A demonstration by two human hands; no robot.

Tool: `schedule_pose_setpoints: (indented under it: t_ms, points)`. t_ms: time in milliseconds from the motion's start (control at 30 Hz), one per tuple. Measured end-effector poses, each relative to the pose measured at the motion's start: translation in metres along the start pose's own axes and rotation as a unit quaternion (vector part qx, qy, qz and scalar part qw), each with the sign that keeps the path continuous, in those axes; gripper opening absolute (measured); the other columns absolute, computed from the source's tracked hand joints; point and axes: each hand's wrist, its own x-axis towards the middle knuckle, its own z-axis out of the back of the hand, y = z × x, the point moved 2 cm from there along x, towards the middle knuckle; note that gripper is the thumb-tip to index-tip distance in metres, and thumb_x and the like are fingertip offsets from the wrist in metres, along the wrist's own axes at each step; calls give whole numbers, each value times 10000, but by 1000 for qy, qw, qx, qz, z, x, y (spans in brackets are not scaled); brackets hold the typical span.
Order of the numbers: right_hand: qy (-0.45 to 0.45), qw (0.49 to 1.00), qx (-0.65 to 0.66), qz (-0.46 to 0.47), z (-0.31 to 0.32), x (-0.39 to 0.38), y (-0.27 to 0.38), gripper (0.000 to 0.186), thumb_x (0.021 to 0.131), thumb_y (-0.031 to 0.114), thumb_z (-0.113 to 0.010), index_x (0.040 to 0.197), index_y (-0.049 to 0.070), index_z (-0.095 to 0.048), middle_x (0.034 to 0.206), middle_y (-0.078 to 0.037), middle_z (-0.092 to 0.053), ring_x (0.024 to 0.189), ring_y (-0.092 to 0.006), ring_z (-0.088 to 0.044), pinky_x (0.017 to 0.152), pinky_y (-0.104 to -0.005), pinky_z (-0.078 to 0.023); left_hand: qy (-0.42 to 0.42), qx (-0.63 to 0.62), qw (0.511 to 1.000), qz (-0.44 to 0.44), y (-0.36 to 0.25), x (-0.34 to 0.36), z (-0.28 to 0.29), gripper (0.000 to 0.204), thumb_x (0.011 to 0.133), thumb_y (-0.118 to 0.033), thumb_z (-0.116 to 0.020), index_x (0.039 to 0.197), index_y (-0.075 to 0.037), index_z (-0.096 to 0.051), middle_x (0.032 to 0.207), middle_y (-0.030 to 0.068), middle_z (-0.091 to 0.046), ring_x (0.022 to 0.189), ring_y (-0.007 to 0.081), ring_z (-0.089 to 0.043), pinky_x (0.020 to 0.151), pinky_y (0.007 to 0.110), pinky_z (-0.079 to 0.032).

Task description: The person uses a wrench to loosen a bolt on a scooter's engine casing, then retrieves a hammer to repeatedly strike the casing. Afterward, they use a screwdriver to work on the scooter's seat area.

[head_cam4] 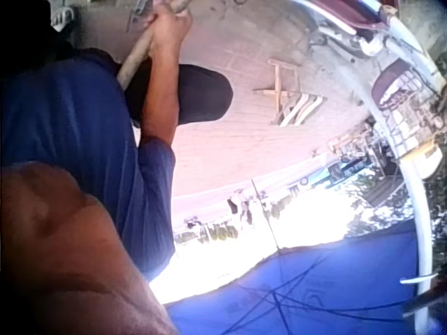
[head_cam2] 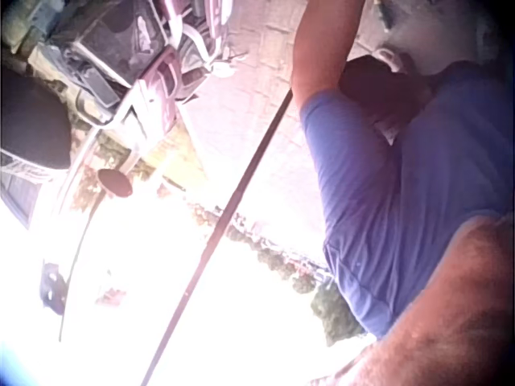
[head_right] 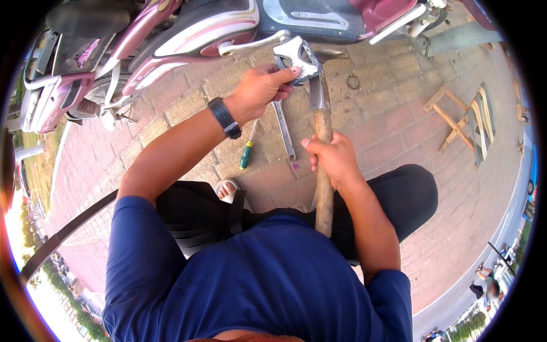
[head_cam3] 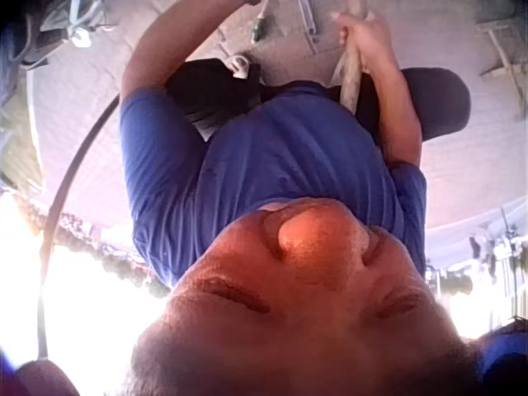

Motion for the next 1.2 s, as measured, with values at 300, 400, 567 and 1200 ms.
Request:
schedule_pose_setpoints:
  t_ms: [300, 400, 567, 1200]
  points:
    - [-36, 987, 36, -152, 14, 30, -20, 190, 890, 138, -759, 914, 51, -591, 696, -34, -574, 545, -146, -550, 499, -313, -479, -65, 49, 996, 37, 69, 42, 20, 363, 887, -309, -834, 995, 3, -683, 888, 51, -691, 755, 109, -628, 685, 251, -539]
    - [-12, 981, 28, -192, 18, 43, -30, 254, 909, 280, -743, 845, 118, -558, 686, 12, -540, 563, -133, -547, 470, -364, -502, -101, 98, 989, 33, 93, 53, 39, 365, 884, -315, -831, 968, 12, -692, 874, 66, -698, 734, 124, -634, 676, 270, -539]
    - [12, 972, 132, -192, 23, 82, -52, 202, 923, 202, -729, 854, 77, -586, 700, -16, -565, 577, -143, -553, 521, -317, -512, -123, 266, 956, 16, 100, 45, 70, 496, 850, -413, -829, 964, 56, -710, 896, 126, -721, 748, 182, -664, 719, 334, -554]
    - [128, 823, -334, 442, -149, 15, -18, 611, 948, 281, -679, 1450, -19, -501, 1484, -274, -500, 1391, -431, -470, 1163, -483, -380, 94, 701, 707, 22, 140, -15, 138, 228, 892, -125, -623, 1018, -29, -786, 1028, 198, -766, 980, 344, -752, 809, 453, -602]
